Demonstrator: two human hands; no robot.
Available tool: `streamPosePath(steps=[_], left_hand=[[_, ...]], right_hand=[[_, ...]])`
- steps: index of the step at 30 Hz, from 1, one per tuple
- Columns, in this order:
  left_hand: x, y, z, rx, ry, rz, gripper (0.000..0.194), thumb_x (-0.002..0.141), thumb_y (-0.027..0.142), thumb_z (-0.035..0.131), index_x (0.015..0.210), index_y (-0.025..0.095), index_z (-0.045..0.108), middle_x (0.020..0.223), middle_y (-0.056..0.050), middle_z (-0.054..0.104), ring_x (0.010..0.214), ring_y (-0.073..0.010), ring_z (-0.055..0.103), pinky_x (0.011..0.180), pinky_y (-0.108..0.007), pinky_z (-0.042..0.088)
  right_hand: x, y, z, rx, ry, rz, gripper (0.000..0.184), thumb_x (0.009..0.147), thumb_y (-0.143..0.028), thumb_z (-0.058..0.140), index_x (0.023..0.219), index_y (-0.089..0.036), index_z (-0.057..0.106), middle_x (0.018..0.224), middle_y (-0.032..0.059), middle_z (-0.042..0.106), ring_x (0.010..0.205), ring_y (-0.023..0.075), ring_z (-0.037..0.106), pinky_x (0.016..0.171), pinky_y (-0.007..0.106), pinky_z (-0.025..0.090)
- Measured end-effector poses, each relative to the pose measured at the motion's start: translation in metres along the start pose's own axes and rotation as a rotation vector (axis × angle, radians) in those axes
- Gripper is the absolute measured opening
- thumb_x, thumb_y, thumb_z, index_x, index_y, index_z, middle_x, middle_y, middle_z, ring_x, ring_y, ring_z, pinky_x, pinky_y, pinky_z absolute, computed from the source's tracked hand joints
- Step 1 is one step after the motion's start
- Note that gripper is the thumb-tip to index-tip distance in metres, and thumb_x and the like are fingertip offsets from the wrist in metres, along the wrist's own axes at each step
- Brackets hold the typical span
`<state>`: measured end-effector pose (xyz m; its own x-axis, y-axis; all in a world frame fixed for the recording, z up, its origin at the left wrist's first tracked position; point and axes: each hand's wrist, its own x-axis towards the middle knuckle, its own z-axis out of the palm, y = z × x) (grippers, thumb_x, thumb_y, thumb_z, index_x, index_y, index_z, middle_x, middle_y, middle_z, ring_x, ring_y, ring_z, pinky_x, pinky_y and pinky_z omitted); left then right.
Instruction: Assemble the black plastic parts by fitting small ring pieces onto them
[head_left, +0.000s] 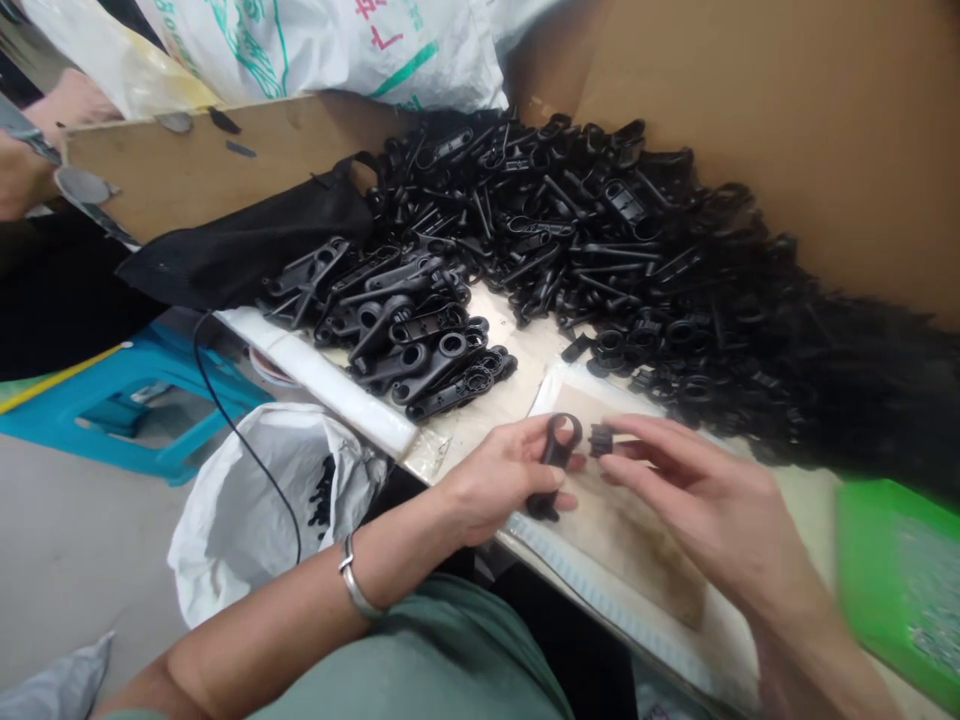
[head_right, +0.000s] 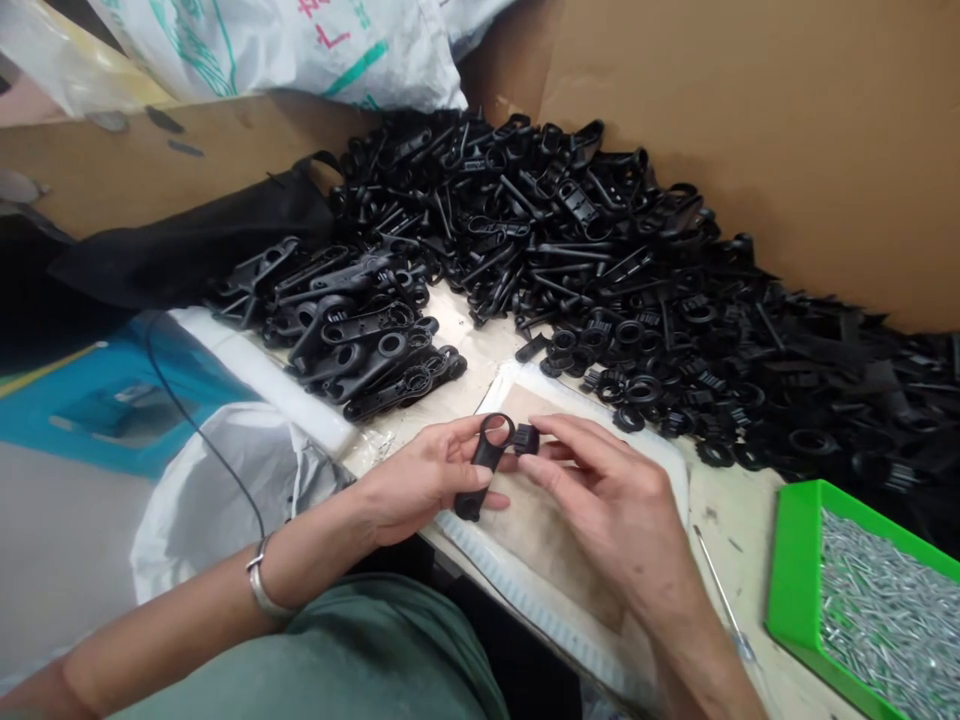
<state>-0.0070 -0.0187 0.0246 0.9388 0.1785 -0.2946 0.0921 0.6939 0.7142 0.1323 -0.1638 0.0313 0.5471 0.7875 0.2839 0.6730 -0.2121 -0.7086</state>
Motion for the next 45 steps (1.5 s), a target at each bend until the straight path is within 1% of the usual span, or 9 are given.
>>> streamPosePath(steps=[5, 11, 17, 24, 28, 32, 40, 43, 45], left_hand=[[-0.001, -0.002, 0.002, 0.044, -0.022, 0.03, 0.038, 0.064, 0.012, 0.069, 0.101, 0.018, 0.063, 0.097, -0.004, 0.056, 0.093, -0.0176, 0.054, 0.081, -0.033, 0.05], [-0.002, -0.008, 0.001, 0.179, -0.025, 0.109, 0.038, 0.074, 0.013, 0.064, 0.111, 0.018, 0.065, 0.091, -0.003, 0.058, 0.086, -0.0168, 0.056, 0.083, -0.033, 0.05], [-0.009, -0.01, -0.007, 0.709, 0.052, 0.285, 0.037, 0.087, 0.019, 0.055, 0.124, 0.023, 0.061, 0.089, -0.002, 0.062, 0.085, -0.0195, 0.058, 0.081, -0.031, 0.047], [-0.01, 0.0, -0.004, 0.813, 0.038, 0.284, 0.021, 0.096, 0.037, 0.054, 0.106, 0.022, 0.064, 0.083, 0.0, 0.063, 0.076, -0.0157, 0.06, 0.07, -0.025, 0.045], [-0.015, 0.004, -0.001, 0.714, -0.054, 0.261, 0.029, 0.097, 0.027, 0.048, 0.12, 0.022, 0.065, 0.089, -0.001, 0.066, 0.071, -0.0125, 0.063, 0.07, -0.024, 0.051], [-0.023, 0.005, 0.002, 0.675, -0.167, 0.192, 0.042, 0.099, 0.03, 0.045, 0.139, 0.021, 0.055, 0.086, -0.002, 0.069, 0.062, -0.0104, 0.059, 0.062, -0.02, 0.051], [-0.016, -0.001, -0.01, 1.101, 0.096, 0.37, 0.041, 0.103, 0.031, 0.038, 0.139, 0.018, 0.053, 0.077, -0.003, 0.07, 0.069, -0.0172, 0.064, 0.071, -0.026, 0.047], [-0.017, 0.005, -0.018, 1.316, 0.177, 0.425, 0.043, 0.105, 0.033, 0.036, 0.14, 0.016, 0.053, 0.082, -0.007, 0.074, 0.07, -0.0194, 0.068, 0.066, -0.028, 0.045], [-0.019, 0.011, -0.024, 1.493, 0.231, 0.528, 0.044, 0.106, 0.033, 0.033, 0.139, 0.015, 0.054, 0.09, -0.011, 0.076, 0.077, -0.0215, 0.071, 0.067, -0.03, 0.045]], right_hand=[[-0.003, -0.013, 0.023, -0.039, 0.057, -0.103, 0.019, 0.095, -0.028, 0.065, 0.112, -0.025, 0.074, 0.11, 0.005, 0.07, 0.09, 0.0204, 0.07, 0.079, 0.033, 0.061], [-0.004, -0.013, 0.024, -0.189, 0.065, -0.227, 0.017, 0.098, -0.021, 0.061, 0.111, -0.02, 0.072, 0.108, 0.0064, 0.069, 0.093, 0.0197, 0.069, 0.083, 0.031, 0.06], [-0.007, -0.025, 0.029, -0.228, 0.133, -0.257, 0.016, 0.098, -0.021, 0.061, 0.109, -0.019, 0.072, 0.107, 0.0081, 0.069, 0.09, 0.0205, 0.069, 0.085, 0.032, 0.06], [-0.021, -0.013, 0.018, 0.078, 0.019, -0.005, 0.026, 0.096, -0.034, 0.064, 0.118, -0.026, 0.073, 0.118, 0.0066, 0.069, 0.091, 0.0202, 0.072, 0.077, 0.027, 0.063], [-0.026, -0.003, 0.006, 0.276, -0.102, 0.288, 0.039, 0.093, -0.05, 0.066, 0.123, -0.025, 0.072, 0.091, 0.0045, 0.075, 0.067, 0.0187, 0.07, 0.065, 0.028, 0.062], [-0.022, -0.014, 0.003, 0.336, -0.271, 0.236, 0.035, 0.097, -0.051, 0.058, 0.086, -0.023, 0.075, 0.066, 0.001, 0.066, 0.059, 0.0169, 0.062, 0.058, 0.024, 0.055], [-0.004, -0.029, 0.036, 0.215, -0.193, 0.212, 0.048, 0.102, -0.05, 0.045, 0.065, -0.022, 0.059, 0.061, 0.0008, 0.063, 0.058, 0.016, 0.061, 0.059, 0.025, 0.049], [0.013, -0.016, 0.032, 0.117, -0.323, 0.137, 0.045, 0.104, -0.047, 0.042, 0.074, -0.022, 0.065, 0.07, 0.0019, 0.068, 0.065, 0.0172, 0.065, 0.064, 0.026, 0.053], [0.028, -0.001, 0.02, -0.123, -0.285, 0.047, 0.038, 0.103, -0.045, 0.044, 0.092, -0.021, 0.072, 0.089, 0.0045, 0.074, 0.079, 0.0199, 0.069, 0.075, 0.031, 0.056]])
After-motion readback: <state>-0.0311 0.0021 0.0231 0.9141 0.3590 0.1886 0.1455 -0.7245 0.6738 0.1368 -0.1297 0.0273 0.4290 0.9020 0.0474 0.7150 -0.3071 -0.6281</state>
